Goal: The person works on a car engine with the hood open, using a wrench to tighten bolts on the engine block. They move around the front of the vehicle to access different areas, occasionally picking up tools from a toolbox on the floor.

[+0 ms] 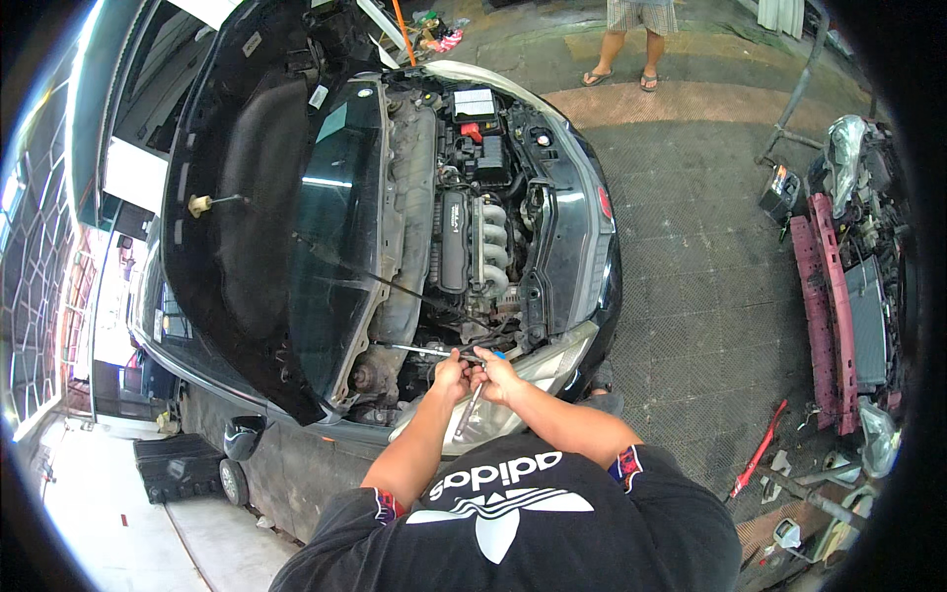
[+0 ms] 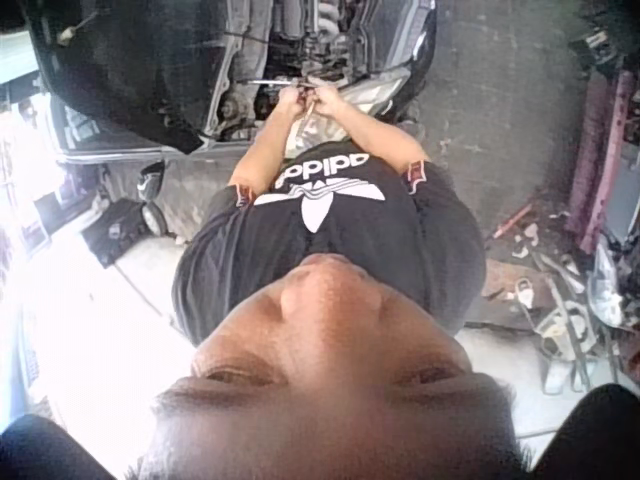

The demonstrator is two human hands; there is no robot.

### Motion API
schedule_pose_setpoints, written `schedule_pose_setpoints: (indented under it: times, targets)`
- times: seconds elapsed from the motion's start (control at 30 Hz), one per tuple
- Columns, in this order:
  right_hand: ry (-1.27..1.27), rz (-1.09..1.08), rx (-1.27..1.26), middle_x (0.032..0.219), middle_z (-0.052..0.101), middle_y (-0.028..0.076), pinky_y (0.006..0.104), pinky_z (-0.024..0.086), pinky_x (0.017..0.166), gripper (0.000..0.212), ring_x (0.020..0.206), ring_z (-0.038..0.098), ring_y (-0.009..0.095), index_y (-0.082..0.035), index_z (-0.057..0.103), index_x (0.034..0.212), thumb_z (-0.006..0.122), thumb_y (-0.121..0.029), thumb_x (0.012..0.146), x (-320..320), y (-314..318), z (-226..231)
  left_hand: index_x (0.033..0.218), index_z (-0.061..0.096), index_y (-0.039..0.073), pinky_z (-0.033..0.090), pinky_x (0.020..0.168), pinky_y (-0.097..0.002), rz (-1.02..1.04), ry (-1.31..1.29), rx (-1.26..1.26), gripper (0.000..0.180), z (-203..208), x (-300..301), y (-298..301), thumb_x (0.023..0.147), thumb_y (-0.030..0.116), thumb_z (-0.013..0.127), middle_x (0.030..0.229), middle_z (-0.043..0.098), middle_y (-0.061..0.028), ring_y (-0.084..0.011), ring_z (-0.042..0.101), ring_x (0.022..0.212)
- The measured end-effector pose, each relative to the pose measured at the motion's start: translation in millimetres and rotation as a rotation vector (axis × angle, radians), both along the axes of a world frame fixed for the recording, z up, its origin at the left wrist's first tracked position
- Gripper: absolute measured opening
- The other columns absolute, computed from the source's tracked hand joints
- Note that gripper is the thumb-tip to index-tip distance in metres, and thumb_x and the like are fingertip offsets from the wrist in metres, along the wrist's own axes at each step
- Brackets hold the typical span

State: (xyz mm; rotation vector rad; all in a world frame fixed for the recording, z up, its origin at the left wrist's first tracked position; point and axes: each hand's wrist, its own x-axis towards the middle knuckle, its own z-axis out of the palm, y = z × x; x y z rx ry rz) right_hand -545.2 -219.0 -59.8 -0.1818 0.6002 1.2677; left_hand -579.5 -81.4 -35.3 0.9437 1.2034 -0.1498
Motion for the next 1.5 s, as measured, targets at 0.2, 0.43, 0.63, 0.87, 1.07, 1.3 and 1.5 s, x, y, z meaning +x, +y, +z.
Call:
schedule_pose_setpoints:
  times: [0.2, 0.43, 0.63, 0.87, 1.07, 1.3, 1.5]
  targets:
    - [-1.129, -0.126, -0.712, 0.069, 0.052, -0.001, 0.0305, 0.037, 0.046, 0.023, 0.052, 0.044, 0.01, -0.012, 0.057, 0.108, 0.068, -0.029, 0.096, -5, -2, 10, 0.091, 0.055, 0.012, 0.04, 0.057, -0.0339, 0.055, -0.03, -0.031, 0.036, 3, 3, 1, 0.11, 0.039, 0.04, 0.063, 0.047, 0.0003, -0.0158, 0.042, 0.057]
    - [-0.307, -0.252, -0.049, 0.1, 0.068, 0.008, 0.0334, 0.048, 0.077, 0.023, 0.085, 0.063, 0.019, -0.006, 0.057, 0.119, 0.044, -0.021, 0.108, -8, -32, 8, 0.09, 0.053, 0.013, 0.036, 0.055, -0.0341, 0.151, -0.07, -0.053, 0.035, 11, 15, 0, 0.11, 0.039, 0.04, 0.062, 0.039, 0.0016, -0.0153, 0.038, 0.059]
    - [-0.236, -0.385, -0.119, 0.103, 0.066, 0.008, 0.0335, 0.05, 0.074, 0.02, 0.089, 0.065, 0.021, -0.005, 0.056, 0.119, 0.053, -0.011, 0.1, -17, -26, -15, 0.096, 0.058, 0.01, 0.034, 0.061, -0.0335, 0.192, 0.004, -0.057, 0.037, 15, 15, -6, 0.109, 0.042, 0.044, 0.065, 0.039, 0.0018, -0.0153, 0.039, 0.063]
    - [-0.207, -0.351, -0.117, 0.101, 0.067, 0.003, 0.0324, 0.049, 0.067, 0.019, 0.089, 0.065, 0.022, -0.01, 0.058, 0.113, 0.065, -0.018, 0.098, 3, -66, -1, 0.095, 0.058, 0.011, 0.034, 0.062, -0.0328, 0.176, -0.05, -0.057, 0.037, 6, 9, -2, 0.108, 0.044, 0.046, 0.063, 0.037, 0.0027, -0.0146, 0.036, 0.063]
    - [-0.729, -0.219, -0.79, 0.097, 0.068, 0.015, 0.0351, 0.057, 0.054, 0.035, 0.071, 0.068, 0.022, -0.005, 0.037, 0.122, 0.058, -0.026, 0.104, 175, -121, -47, 0.095, 0.061, 0.012, 0.038, 0.067, -0.033, 0.231, 0.0, -0.209, 0.037, 2, 3, 1, 0.105, 0.047, 0.052, 0.067, 0.043, 0.0025, -0.0155, 0.044, 0.069]
    - [-1.243, -0.093, -1.675, 0.127, 0.063, 0.028, 0.0432, 0.045, 0.106, 0.057, 0.12, 0.061, 0.043, 0.004, 0.045, 0.136, 0.062, -0.009, 0.083, 287, -64, -164, 0.095, 0.062, 0.012, 0.037, 0.068, -0.0322, 0.275, 0.039, -0.109, 0.028, -5, -3, -4, 0.103, 0.039, 0.06, 0.067, 0.042, 0.0044, -0.0154, 0.043, 0.068]
    - [-1.372, -0.228, -1.89, 0.137, 0.055, 0.032, 0.0499, 0.042, 0.108, 0.072, 0.128, 0.054, 0.042, -0.006, 0.047, 0.148, 0.063, -0.016, 0.078, 276, -27, -194, 0.094, 0.062, 0.01, 0.038, 0.066, -0.0318, 0.308, 0.035, -0.119, 0.03, 0, -5, -4, 0.103, 0.038, 0.06, 0.067, 0.043, 0.0035, -0.015, 0.044, 0.067]
